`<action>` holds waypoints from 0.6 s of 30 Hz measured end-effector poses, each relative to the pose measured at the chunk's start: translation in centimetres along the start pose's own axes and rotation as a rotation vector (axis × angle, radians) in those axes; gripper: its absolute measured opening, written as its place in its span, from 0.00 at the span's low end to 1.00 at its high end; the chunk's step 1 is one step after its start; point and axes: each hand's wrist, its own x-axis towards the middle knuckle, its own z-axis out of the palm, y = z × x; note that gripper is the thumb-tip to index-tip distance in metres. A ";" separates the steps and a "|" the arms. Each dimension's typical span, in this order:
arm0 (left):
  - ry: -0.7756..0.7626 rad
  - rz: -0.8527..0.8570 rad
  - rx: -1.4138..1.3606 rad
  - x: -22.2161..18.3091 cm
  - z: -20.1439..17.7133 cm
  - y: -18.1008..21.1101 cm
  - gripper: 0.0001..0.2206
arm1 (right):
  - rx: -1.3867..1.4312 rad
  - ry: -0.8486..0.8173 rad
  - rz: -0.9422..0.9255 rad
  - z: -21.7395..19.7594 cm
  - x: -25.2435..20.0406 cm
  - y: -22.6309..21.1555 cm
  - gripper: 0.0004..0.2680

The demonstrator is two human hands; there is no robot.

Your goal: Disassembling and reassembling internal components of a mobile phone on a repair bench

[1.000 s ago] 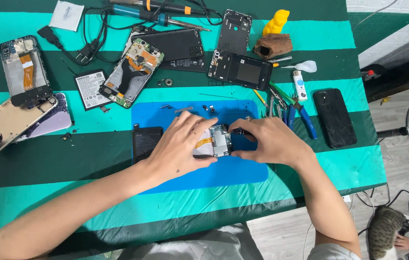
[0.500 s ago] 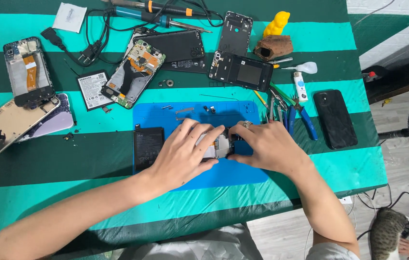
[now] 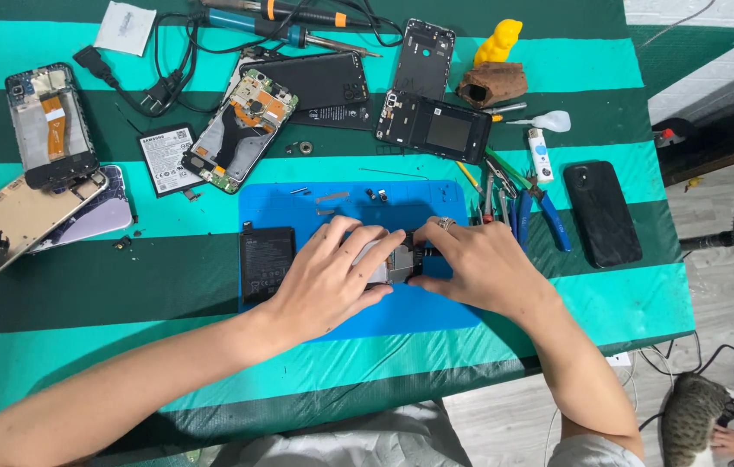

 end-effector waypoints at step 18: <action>0.059 -0.043 -0.008 -0.5 1.5 -0.7 0.34 | -0.020 0.109 -0.025 0.1 -0.1 -0.2 0.17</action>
